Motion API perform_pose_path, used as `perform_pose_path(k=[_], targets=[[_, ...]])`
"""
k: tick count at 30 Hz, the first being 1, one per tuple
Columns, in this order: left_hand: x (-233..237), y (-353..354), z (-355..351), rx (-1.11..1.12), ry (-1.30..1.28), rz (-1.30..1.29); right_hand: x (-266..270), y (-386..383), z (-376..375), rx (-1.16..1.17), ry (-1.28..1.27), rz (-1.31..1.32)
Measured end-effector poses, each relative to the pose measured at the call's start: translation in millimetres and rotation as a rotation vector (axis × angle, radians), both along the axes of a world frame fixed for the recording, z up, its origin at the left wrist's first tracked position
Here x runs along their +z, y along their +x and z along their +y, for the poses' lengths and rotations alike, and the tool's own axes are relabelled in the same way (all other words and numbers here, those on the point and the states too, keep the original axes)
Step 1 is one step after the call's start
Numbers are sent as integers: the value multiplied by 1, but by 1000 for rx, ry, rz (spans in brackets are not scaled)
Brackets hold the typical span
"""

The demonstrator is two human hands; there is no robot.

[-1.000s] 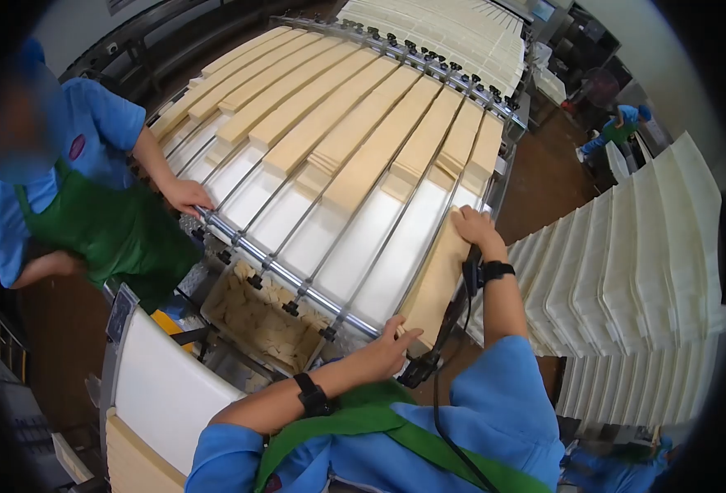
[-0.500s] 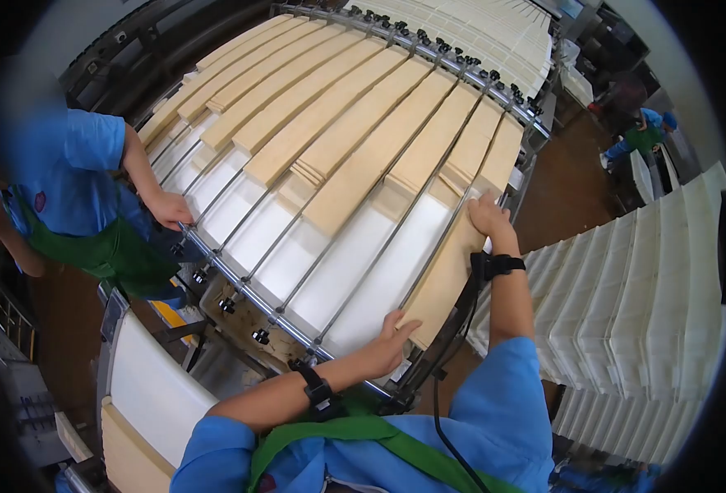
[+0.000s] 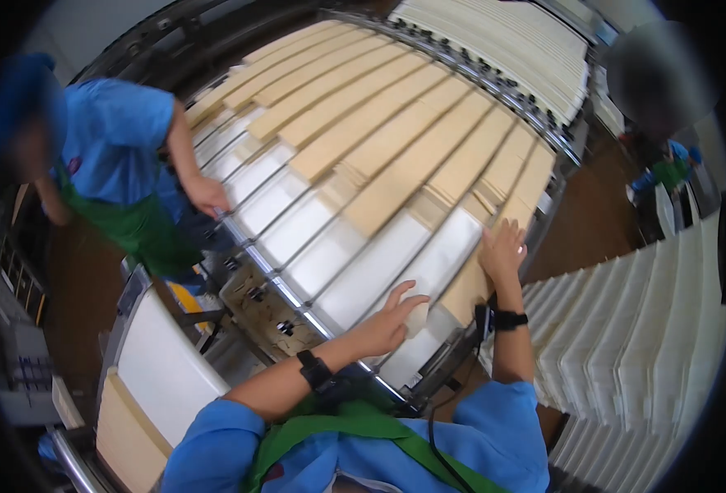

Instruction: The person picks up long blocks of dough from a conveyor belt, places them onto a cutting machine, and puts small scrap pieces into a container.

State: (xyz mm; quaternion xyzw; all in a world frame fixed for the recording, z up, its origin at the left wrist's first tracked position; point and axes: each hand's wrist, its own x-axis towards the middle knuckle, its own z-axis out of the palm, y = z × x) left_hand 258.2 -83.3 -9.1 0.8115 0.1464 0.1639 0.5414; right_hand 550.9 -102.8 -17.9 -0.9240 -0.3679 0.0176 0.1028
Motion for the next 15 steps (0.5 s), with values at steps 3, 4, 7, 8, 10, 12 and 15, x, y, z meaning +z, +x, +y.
perform_pose_path(k=[3, 4, 7, 8, 10, 12, 15], targets=[[-4, -62, 16, 265, 41, -84, 0, -33, -6, 230, 59, 78], [-4, -86, 19, 367, 35, -115, -5, -48, -6, 333, 121, 99], [-6, -157, 19, 672, -105, -143, 8, -114, 5, 556, 159, 154], [-12, -178, 17, 765, -158, -156, 5, -128, 11, 643, 177, 173], [-19, -211, 14, 923, -41, -160, 7, -165, 34, 800, 188, 209], [-37, -240, 2, 1086, 47, -93, 14, -213, 51, 927, 177, 236], [-58, -283, -14, 1259, -4, 15, 3, -282, 79, 1179, 261, 239]])
